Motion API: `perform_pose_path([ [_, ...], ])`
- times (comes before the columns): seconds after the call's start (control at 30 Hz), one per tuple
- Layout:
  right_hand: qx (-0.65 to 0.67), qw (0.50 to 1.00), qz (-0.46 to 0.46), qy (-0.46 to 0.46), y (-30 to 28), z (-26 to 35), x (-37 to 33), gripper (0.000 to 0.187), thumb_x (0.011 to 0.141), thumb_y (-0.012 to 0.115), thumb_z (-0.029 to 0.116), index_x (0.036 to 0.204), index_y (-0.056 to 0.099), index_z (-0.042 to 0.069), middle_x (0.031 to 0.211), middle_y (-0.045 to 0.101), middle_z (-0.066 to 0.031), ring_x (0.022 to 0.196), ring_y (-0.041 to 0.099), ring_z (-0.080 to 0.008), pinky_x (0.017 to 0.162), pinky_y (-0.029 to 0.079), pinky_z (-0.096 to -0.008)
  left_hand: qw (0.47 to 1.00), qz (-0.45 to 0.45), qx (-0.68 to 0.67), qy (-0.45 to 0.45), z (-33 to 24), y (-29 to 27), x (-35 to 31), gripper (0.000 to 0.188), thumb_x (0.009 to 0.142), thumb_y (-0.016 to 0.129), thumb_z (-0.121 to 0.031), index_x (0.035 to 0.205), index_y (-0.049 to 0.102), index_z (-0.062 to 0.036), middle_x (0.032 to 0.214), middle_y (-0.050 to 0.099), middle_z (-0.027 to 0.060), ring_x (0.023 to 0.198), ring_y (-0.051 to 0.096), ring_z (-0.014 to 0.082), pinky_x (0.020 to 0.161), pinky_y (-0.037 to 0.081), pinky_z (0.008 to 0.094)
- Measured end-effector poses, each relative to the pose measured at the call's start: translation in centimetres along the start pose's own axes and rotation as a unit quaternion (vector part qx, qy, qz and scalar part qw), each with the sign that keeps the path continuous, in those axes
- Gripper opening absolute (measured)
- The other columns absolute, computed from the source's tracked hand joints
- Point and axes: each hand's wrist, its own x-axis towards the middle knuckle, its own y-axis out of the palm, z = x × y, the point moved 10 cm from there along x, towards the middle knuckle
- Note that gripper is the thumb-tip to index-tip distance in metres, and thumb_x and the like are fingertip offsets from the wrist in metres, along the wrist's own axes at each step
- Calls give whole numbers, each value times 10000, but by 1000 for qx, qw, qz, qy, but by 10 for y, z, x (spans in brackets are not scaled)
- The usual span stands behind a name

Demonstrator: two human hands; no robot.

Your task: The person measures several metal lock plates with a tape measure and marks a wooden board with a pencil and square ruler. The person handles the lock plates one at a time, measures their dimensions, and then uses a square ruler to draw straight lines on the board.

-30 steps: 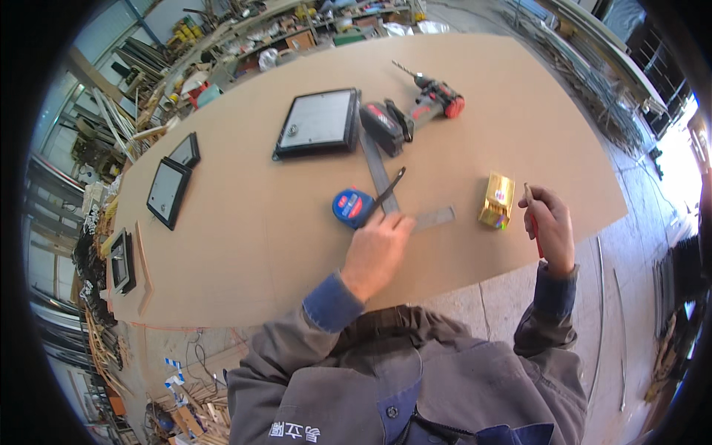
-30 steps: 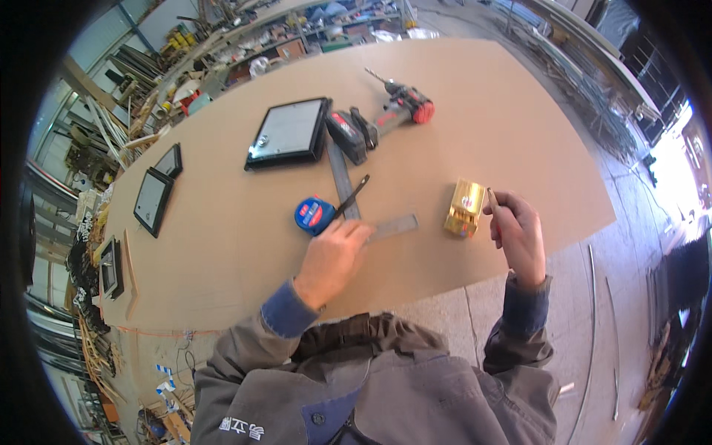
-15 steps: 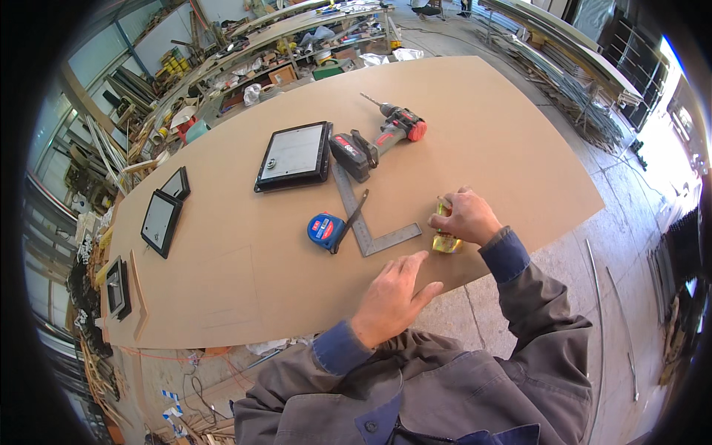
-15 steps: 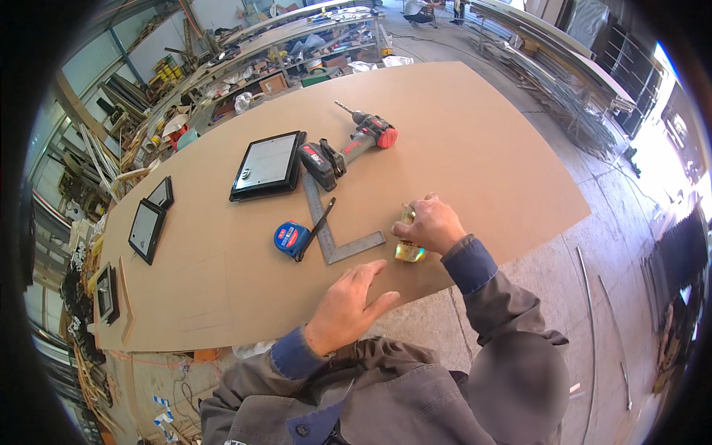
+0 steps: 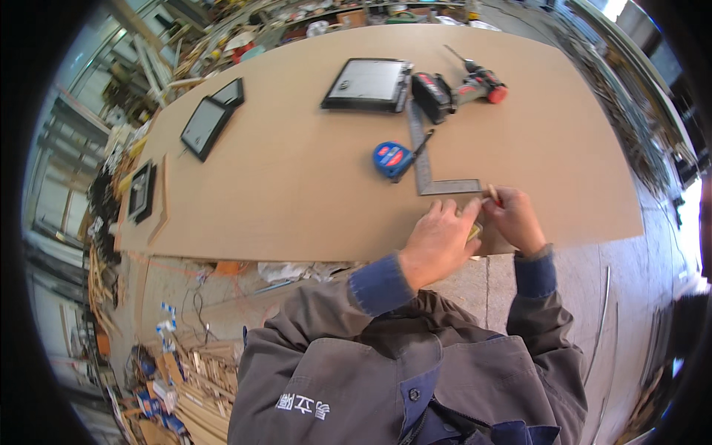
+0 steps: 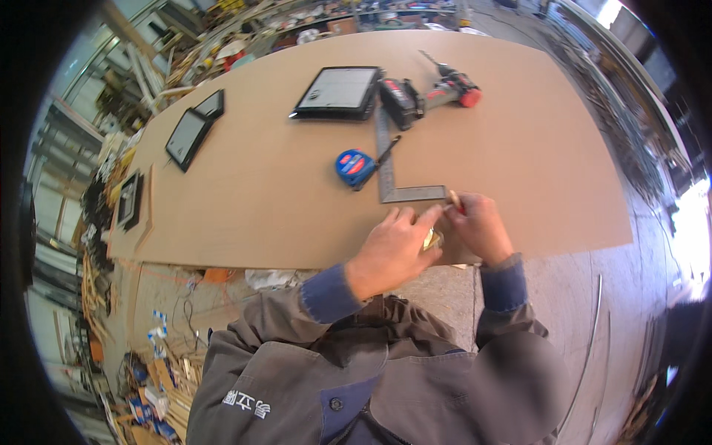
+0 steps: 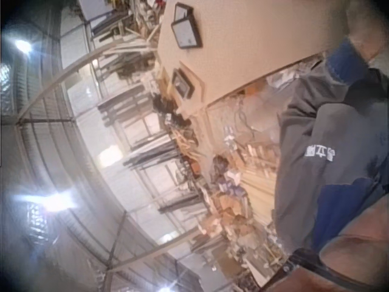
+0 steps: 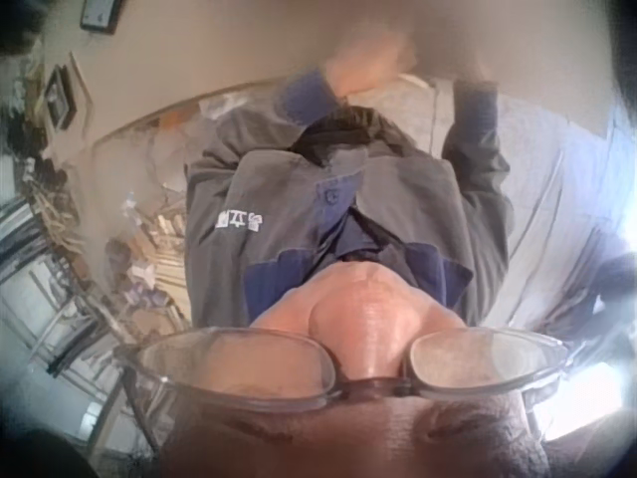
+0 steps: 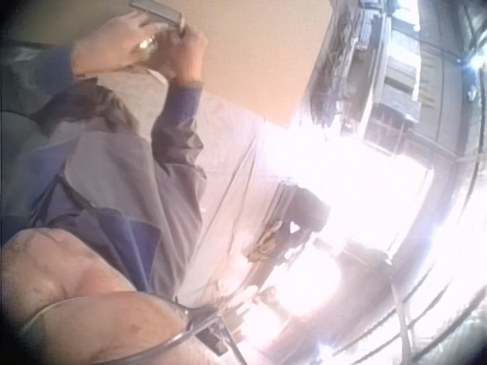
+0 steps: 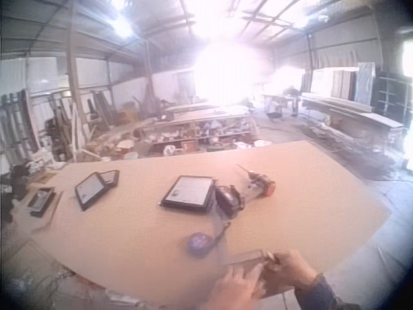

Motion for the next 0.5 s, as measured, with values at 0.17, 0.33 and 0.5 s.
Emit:
perform_pose_path([
  [0.17,-39,991,24,-126,-2,46,15,276,859,749,85,1102,730,-44,1078,694,-170,873,663,-281,796,533,-380,959,178,-200,-97,34,-87,-97,482,1002,716,-353,1381,661,-59,1040,667,159,867,675,245,776,543,380],
  [0.33,-85,970,80,-213,34,66,44,437,767,776,101,1172,728,-55,1142,683,-161,945,672,-348,849,539,-415,861,262,-190,-393,142,-61,-297,443,1019,696,-347,1316,704,-18,1098,747,160,929,699,232,828,553,358],
  [0.5,-154,958,190,-148,60,66,63,464,736,754,114,1170,730,-50,1079,650,-206,983,666,-386,875,536,-425,760,281,-343,-476,124,40,-453,444,1054,650,-330,1366,692,-16,1254,761,151,1126,682,214,1001,525,361],
])
